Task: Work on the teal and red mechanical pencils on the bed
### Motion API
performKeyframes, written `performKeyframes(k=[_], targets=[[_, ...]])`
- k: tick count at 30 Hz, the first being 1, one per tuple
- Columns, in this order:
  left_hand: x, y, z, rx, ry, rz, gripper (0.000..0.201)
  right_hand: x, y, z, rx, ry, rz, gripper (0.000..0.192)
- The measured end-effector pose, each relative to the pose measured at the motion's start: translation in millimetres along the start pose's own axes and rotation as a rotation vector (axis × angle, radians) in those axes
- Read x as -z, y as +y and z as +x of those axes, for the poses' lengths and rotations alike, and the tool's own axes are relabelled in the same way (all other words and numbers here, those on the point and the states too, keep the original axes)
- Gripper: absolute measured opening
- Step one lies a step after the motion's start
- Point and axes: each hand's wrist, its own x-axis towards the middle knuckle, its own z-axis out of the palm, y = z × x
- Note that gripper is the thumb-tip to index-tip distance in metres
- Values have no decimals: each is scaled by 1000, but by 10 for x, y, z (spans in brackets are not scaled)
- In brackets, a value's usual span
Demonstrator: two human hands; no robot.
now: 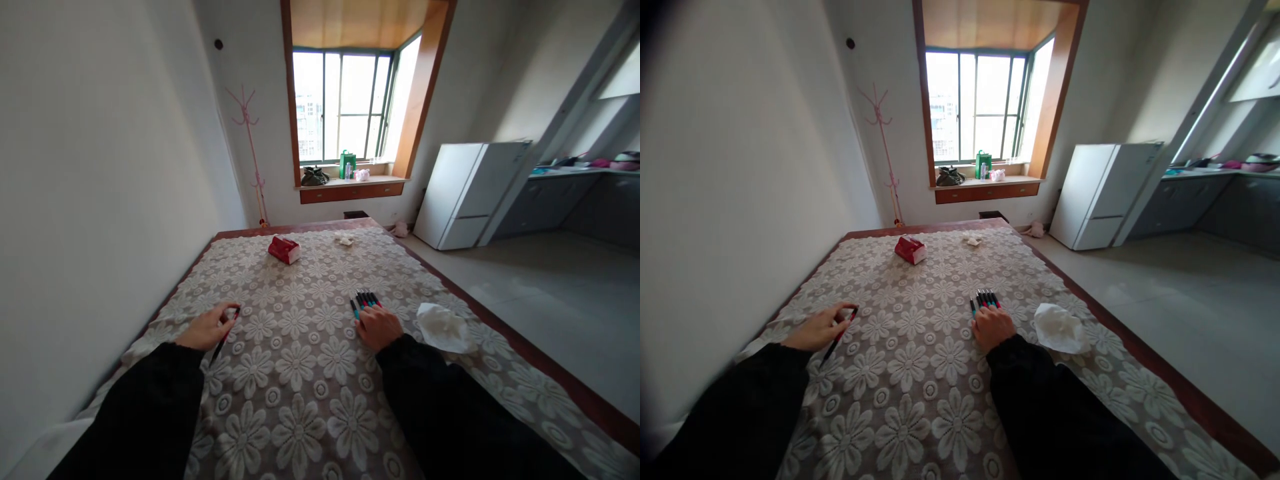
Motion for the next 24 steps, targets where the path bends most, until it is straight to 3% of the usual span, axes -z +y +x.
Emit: performKeyframes(k=[6,10,14,16,19,21,24], targets=[[-206,589,-183,-165,-192,-409,52,8,85,42,-34,81,43,20],[-451,969,-325,-198,-296,-757,52,5,-122,-32,146,224,406,35],[-768,1274,-442,-203,-247,-1050,55,-40,-476,-198,223,76,995,33],[-925,1371,-483,-148,-169,-1158,62,-43,-600,-268,245,-54,1154,46],[-1109,1440,-518,-132,-104,-1248,71,-20,-670,-313,221,-158,1207,58],[-1181,1432,-517,-144,-74,-1226,66,-10,-657,-308,186,-135,1156,42],[-1218,1346,-469,-189,-15,-1046,41,-39,-591,-272,189,-27,993,16]])
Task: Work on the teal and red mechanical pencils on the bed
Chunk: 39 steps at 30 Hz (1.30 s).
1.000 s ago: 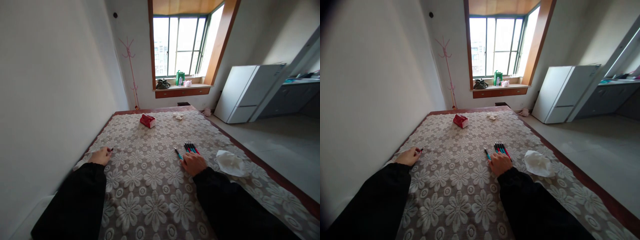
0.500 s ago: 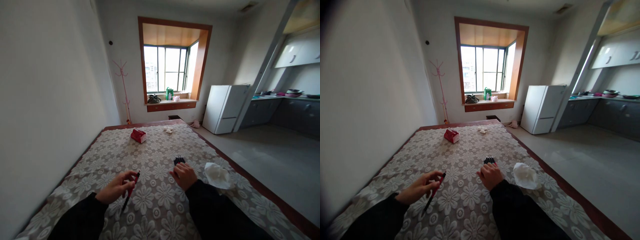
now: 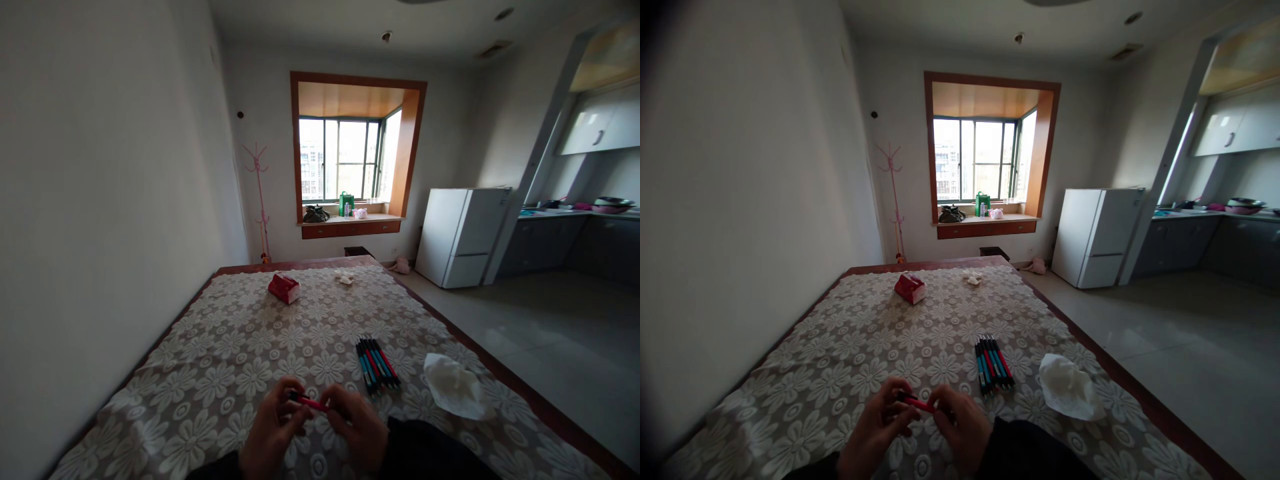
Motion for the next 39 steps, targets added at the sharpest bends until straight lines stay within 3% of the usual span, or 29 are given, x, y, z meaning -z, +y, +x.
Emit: performKeyframes(k=[3,6,12,16,21,25,32,36,39], targets=[[121,-73,55,-88,-17,301,17,27,116,21,130,6,-222,23],[202,-126,79,-168,-30,521,8,25,224,30,197,-89,-330,25],[182,-125,-13,-339,-36,859,16,-28,329,37,155,-200,-470,19],[167,-140,-45,-349,-40,898,26,-32,321,45,155,-231,-492,23],[185,-204,9,-271,18,588,35,30,200,45,198,-79,-236,11],[180,-193,23,-307,-66,383,34,44,115,24,96,28,5,8],[142,-156,-16,-479,-81,485,29,1,-36,-39,-99,29,288,12],[131,-201,-13,-441,-54,589,20,17,-64,-40,-63,-91,562,23],[137,-225,-11,-492,-22,614,17,24,-15,-28,-81,-85,659,36]])
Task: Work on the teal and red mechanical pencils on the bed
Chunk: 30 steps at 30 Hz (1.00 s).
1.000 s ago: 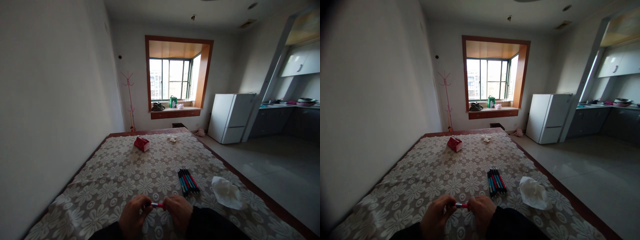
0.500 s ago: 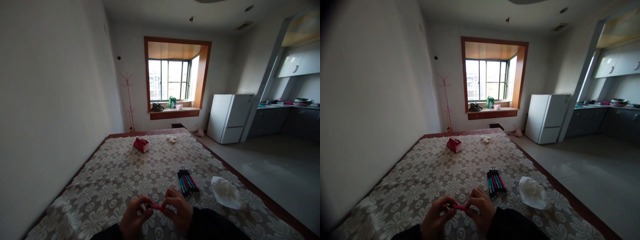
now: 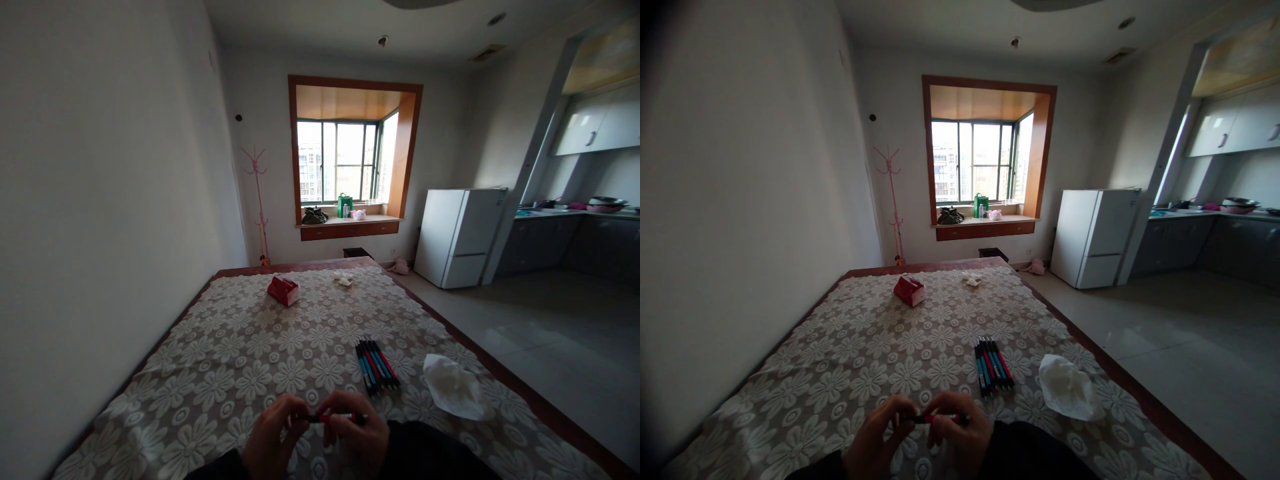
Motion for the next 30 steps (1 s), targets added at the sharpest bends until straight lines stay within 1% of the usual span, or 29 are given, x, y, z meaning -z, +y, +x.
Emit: performKeyframes(k=[2,4,7,9,12,13,17,18,20,21,23,25,26,28,29,30], targets=[[4,-2,-1,-31,22,20,17,22,25,14,-35,67,34,41],[7,5,0,-52,40,46,16,33,37,26,-56,121,17,43],[3,12,1,-81,73,80,11,25,50,27,-92,145,-46,49],[2,10,3,-99,67,102,11,10,79,13,-117,174,-100,51],[13,3,12,-119,17,140,9,-14,157,-20,-128,296,-210,53],[20,2,15,-132,1,156,11,-21,187,-29,-127,303,-245,55],[48,13,23,-218,-58,226,20,-37,299,-52,-128,218,-301,66],[50,16,24,-228,-69,234,22,-40,324,-58,-121,229,-312,66],[49,15,25,-222,-81,221,30,-46,367,-71,-64,285,-367,64],[46,10,26,-210,-84,202,35,-47,384,-77,-18,274,-415,63],[37,-6,24,-170,-91,151,43,-46,409,-87,78,189,-510,60],[27,-23,17,-126,-73,107,44,-37,432,-92,130,139,-536,56],[22,-30,11,-109,-48,89,39,-30,442,-93,128,160,-516,54],[13,-35,-3,-75,16,69,26,-16,456,-91,82,278,-444,52],[10,-34,-9,-57,42,69,25,-9,455,-89,48,323,-414,54],[6,-31,-14,-46,47,72,26,-3,446,-86,14,337,-398,56]])
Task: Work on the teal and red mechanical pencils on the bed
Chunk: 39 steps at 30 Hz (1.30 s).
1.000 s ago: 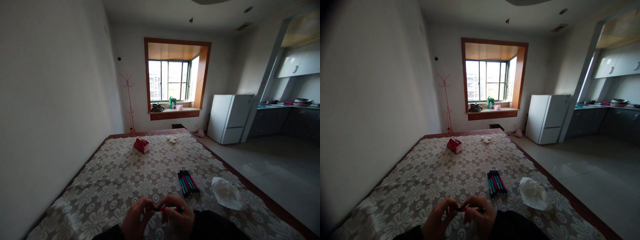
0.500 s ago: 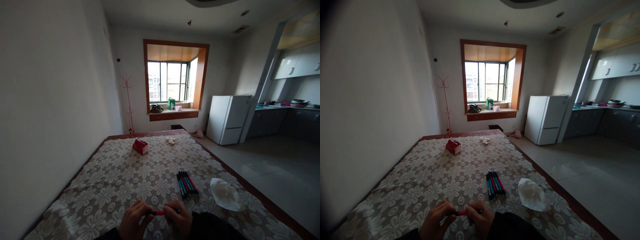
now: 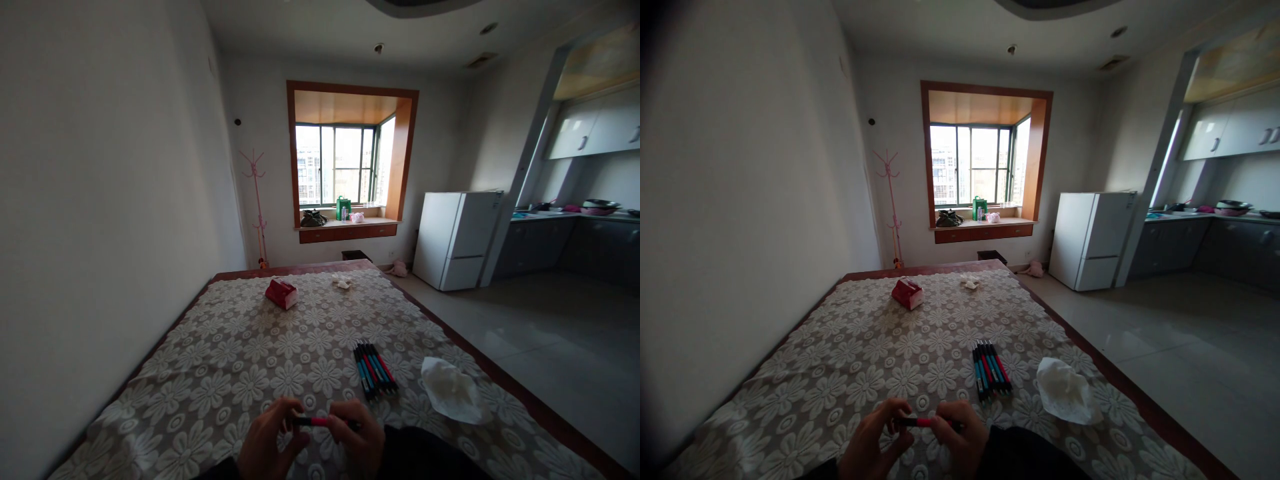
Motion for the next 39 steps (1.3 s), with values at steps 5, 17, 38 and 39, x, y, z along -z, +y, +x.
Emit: performKeyframes(k=[5,17,38,39], targets=[[-6,13,6,1,-42,-22,40,46,-68,15,-49,-114,-25,64],[62,62,56,-109,5,12,32,10,40,-26,-84,-58,81,57],[-36,-186,-1,-170,40,100,45,89,-240,-1,-98,-116,77,58],[-37,-179,3,-162,18,126,29,87,-238,-10,-108,-106,86,57]])
